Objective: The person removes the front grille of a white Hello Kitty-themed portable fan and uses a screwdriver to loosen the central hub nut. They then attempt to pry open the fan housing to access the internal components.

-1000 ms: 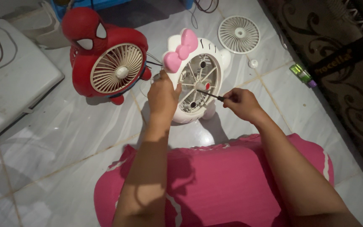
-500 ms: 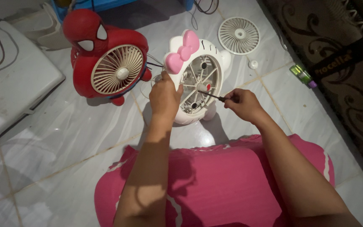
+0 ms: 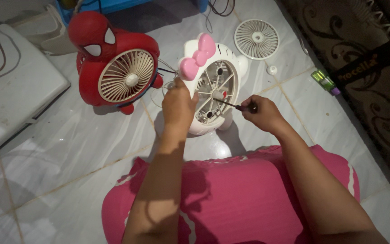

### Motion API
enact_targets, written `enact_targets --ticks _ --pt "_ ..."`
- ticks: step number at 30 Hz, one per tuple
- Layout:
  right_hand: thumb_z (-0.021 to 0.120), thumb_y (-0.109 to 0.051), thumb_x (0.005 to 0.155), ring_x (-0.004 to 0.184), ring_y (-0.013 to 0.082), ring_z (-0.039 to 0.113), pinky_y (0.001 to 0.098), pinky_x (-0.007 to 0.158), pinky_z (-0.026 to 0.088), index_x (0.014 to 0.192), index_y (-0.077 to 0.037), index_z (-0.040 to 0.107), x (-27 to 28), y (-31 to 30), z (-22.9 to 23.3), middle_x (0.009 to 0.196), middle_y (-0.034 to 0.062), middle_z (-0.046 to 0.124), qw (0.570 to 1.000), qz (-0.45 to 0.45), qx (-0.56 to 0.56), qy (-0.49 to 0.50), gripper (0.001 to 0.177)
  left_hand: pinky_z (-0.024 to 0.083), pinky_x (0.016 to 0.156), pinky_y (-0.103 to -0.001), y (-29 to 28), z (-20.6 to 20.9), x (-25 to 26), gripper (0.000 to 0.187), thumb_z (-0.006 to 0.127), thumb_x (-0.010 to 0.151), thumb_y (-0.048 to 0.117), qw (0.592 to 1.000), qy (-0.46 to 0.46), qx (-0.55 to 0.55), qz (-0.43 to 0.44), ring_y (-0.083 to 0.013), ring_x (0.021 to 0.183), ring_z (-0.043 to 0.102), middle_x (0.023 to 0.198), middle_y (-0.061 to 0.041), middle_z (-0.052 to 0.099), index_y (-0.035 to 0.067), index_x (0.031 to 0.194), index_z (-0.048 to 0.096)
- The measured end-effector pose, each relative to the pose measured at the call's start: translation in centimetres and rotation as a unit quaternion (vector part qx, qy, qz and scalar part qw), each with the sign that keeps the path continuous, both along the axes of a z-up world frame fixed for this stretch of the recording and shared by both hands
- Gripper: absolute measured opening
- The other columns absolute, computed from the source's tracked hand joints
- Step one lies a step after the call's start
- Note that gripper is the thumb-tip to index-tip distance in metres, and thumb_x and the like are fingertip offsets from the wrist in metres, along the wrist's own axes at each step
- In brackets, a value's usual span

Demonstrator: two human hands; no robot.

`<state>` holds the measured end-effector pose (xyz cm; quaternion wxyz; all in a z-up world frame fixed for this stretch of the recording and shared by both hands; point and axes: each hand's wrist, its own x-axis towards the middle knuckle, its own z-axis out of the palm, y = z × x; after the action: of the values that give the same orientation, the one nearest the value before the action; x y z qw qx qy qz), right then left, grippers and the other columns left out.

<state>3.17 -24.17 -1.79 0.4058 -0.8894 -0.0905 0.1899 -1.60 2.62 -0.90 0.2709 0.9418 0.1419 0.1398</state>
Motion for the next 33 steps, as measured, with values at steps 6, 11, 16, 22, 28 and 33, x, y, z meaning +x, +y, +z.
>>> enact_targets --ticks 6,11,16,22,28,33 --pt "0.071 -0.024 0.090 0.070 0.0254 0.064 0.0391 0.064 0.053 0.106 0.001 0.071 0.4 -0.5 0.4 0.080 0.0120 0.071 0.976 0.040 -0.147 0.155 0.029 0.059 0.071 -0.046 -1.5 1.0 0.1 0.070 0.079 0.083 0.032 0.998 0.006 0.052 -0.030 -0.0381 0.077 0.073 0.086 -0.023 0.072 -0.016 0.126 0.054" --pt "0.067 -0.028 0.090 0.078 0.0281 0.071 0.0409 0.074 0.055 0.102 -0.004 0.076 2.3 -1.0 0.0 0.084 0.0143 0.076 0.948 0.234 -0.214 0.022 0.028 0.059 0.063 -0.040 -3.1 0.8 0.1 0.073 0.079 0.079 0.036 0.993 0.003 0.110 -0.031 -0.0314 0.072 0.074 0.081 -0.018 0.073 -0.017 0.125 0.055" --pt "0.062 -0.024 0.094 0.087 0.0347 0.068 0.0502 0.072 0.053 0.107 -0.011 0.069 0.2 0.8 -0.1 0.092 0.0138 0.073 0.924 0.150 -0.332 -0.114 0.019 0.058 0.057 -0.034 -3.7 0.2 1.4 0.060 0.071 0.086 0.030 0.976 -0.043 0.214 -0.015 -0.0241 0.066 0.073 0.076 -0.011 0.071 -0.016 0.123 0.057" --pt "0.063 -0.031 0.094 0.089 0.0389 0.066 0.0530 0.076 0.051 0.102 -0.003 0.065 -1.6 2.1 0.7 0.091 0.0179 0.070 0.922 0.116 -0.322 -0.182 0.029 0.058 0.058 -0.038 -3.1 1.5 1.6 0.060 0.071 0.088 0.038 0.979 -0.047 0.197 -0.005 -0.0273 0.068 0.072 0.079 -0.013 0.071 -0.011 0.119 0.058" --pt "0.060 -0.018 0.096 0.098 0.0397 0.063 0.0546 0.084 0.049 0.101 -0.002 0.067 -0.6 1.5 -0.8 0.102 0.0187 0.067 0.943 0.134 -0.281 -0.120 0.018 0.052 0.084 -0.051 -2.7 3.6 0.1 0.072 0.077 0.076 0.039 0.990 -0.045 0.135 -0.008 -0.0413 0.104 0.062 0.127 -0.028 0.061 0.000 0.133 0.055" --pt "0.067 -0.008 0.084 0.105 0.0375 0.061 0.0493 0.079 0.053 0.098 -0.004 0.065 -0.4 1.6 -1.1 0.104 0.0155 0.066 0.935 0.089 -0.267 -0.217 0.015 0.043 0.108 -0.051 -2.5 2.6 0.8 0.082 0.076 0.078 0.029 0.993 -0.074 0.070 -0.060 -0.0476 0.125 0.053 0.140 -0.033 0.053 -0.002 0.148 0.045"
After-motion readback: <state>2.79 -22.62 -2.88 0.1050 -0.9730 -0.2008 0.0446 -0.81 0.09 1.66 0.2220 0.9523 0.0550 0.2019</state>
